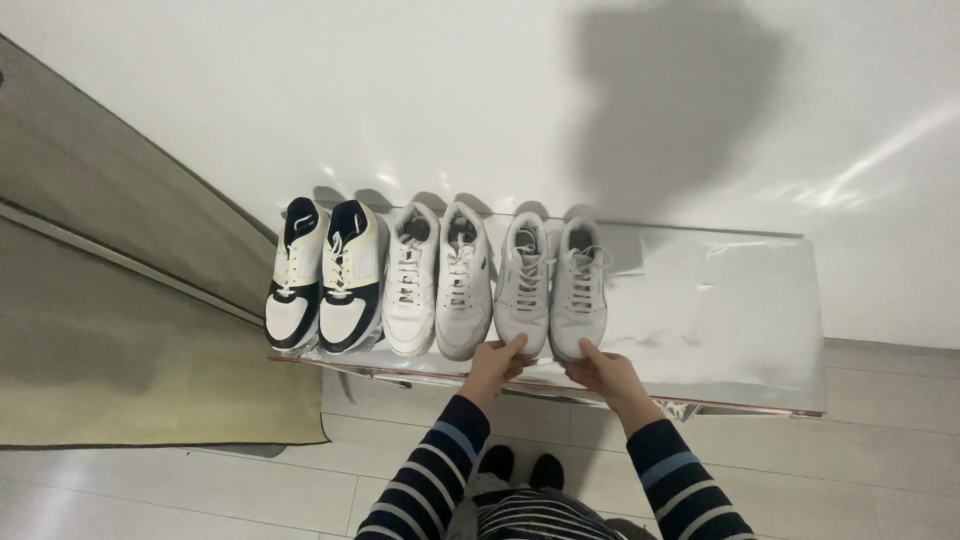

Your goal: The person picks up pairs of shoes from a bed and places them onto a two-tier shoe rack. The person handles multiple pairs of sneakers and casual shoes, arranging them on the top and bottom shelves of the rack.

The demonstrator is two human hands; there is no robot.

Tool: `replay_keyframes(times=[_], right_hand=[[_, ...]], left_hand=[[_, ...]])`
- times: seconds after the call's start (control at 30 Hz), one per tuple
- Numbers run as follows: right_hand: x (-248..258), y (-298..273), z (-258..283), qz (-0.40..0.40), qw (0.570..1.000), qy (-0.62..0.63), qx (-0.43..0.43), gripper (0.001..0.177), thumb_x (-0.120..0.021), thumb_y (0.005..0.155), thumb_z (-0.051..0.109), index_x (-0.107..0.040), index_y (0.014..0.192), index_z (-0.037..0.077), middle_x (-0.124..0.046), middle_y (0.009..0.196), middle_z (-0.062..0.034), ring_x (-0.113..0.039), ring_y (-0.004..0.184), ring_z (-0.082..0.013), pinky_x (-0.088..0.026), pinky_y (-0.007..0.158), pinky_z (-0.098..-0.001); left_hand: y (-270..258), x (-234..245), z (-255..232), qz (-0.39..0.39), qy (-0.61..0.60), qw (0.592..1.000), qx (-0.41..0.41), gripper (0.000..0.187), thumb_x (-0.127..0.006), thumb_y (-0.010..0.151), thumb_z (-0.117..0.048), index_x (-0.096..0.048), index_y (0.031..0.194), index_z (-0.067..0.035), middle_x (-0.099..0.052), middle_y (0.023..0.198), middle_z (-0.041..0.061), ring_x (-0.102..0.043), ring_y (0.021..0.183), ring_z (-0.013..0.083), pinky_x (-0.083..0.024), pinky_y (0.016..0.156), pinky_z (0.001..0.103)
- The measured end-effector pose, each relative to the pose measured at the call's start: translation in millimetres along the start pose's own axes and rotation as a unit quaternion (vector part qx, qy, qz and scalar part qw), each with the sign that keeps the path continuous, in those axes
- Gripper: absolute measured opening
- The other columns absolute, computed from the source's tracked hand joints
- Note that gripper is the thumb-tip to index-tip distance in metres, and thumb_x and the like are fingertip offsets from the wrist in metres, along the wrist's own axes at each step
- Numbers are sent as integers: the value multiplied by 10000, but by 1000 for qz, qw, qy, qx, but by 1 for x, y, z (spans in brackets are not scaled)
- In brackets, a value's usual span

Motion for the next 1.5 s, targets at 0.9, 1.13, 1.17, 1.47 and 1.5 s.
replay_keyframes(times=[0.9,1.13,1.17,1.47,1.5], right_hand=[[-11,-50,-15,-64,962,-240,112,540,-705,995,398,-642,1379,24,-690,1337,-208,-591,1331,-366,-501,1084,-516],[-20,-96,-15,-147,912,-336,181,606,-592,1019,408,-504,1508,61,-540,1533,-161,-432,1477,-326,-381,1214,-467],[-23,-108,-9,-163,897,-356,205,600,-568,1024,380,-488,1502,25,-508,1545,-200,-410,1484,-359,-362,1226,-482],[-18,-139,-40,-302,791,-404,347,643,-515,1019,347,-379,1539,-6,-368,1620,-202,-314,1513,-360,-269,1221,-492],[-19,-147,-41,-319,782,-406,349,656,-515,1021,350,-363,1549,-8,-361,1624,-207,-312,1515,-360,-260,1229,-483]], left_hand=[[-94,-17,-42,72,369,914,-152,477,-578,1020,-362,-635,1335,-9,-700,1227,196,-662,1201,326,-539,1016,440],[-128,-36,-58,115,503,824,-234,435,-490,1052,-283,-574,1390,-22,-651,1306,204,-616,1271,335,-486,1076,443],[-142,-43,-66,126,517,803,-266,440,-467,1063,-263,-553,1406,-2,-628,1339,225,-589,1303,349,-454,1103,447],[-168,-79,-57,141,510,643,-555,458,-546,1012,-246,-565,1389,12,-539,1457,256,-460,1376,423,-326,1142,553],[-168,-83,-53,146,522,637,-549,479,-525,1012,-265,-535,1421,-16,-493,1523,227,-411,1427,410,-271,1162,563]])
Point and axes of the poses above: each hand's wrist, its own y-axis towards the middle knuckle, its own x-axis out of the back of the hand, z = x × y, the point moved 9 cm from there along y, towards the middle knuckle
